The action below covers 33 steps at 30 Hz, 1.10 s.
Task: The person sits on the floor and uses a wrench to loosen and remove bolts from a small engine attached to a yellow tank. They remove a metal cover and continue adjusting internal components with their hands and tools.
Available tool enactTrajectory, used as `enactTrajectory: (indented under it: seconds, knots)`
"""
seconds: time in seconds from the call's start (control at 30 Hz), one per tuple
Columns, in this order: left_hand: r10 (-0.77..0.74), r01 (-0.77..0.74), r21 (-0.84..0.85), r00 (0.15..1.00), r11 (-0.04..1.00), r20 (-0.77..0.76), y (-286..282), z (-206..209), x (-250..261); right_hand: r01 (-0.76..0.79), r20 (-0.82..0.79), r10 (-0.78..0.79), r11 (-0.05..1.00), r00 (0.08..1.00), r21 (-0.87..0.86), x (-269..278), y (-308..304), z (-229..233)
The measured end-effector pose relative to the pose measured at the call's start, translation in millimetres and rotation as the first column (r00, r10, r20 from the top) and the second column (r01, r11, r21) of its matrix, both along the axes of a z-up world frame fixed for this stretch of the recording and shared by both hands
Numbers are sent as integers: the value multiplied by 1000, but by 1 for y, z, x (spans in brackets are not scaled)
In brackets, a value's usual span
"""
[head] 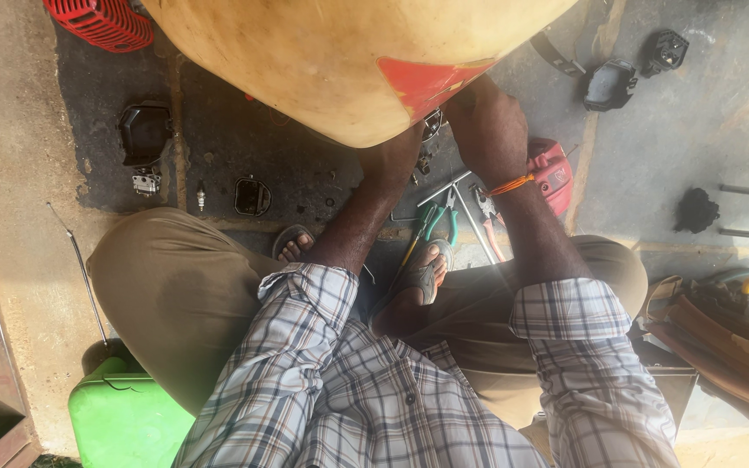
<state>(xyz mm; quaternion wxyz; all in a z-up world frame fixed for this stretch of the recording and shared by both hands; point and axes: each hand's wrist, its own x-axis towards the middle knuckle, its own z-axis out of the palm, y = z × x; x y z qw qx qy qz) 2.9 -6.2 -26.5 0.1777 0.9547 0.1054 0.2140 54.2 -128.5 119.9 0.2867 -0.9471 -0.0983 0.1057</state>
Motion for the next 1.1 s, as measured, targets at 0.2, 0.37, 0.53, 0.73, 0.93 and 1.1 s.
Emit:
enactTrajectory:
  seconds: [0.2,0.37,0.53,0.73,0.93,1.1]
  knots:
    - [31,-27,-40,995,999,93,1,7,3,21,-12,-21,998,1000,-54,1,0,4]
    - [26,-26,-4,996,1000,86,2,15,2,23,6,-23,999,1000,39,2,-5,4]
    - [16,-17,8,997,1000,72,3,17,1,31,1,-32,998,1000,47,2,-7,4]
    - [-3,4,-17,999,1000,46,4,12,0,40,19,-42,996,999,80,0,-12,5]
    - [39,-45,108,998,993,54,1,11,2,63,27,-66,992,997,105,0,-16,12]
    - [27,-34,78,996,996,89,2,14,0,97,10,-99,990,995,106,-2,-22,12]
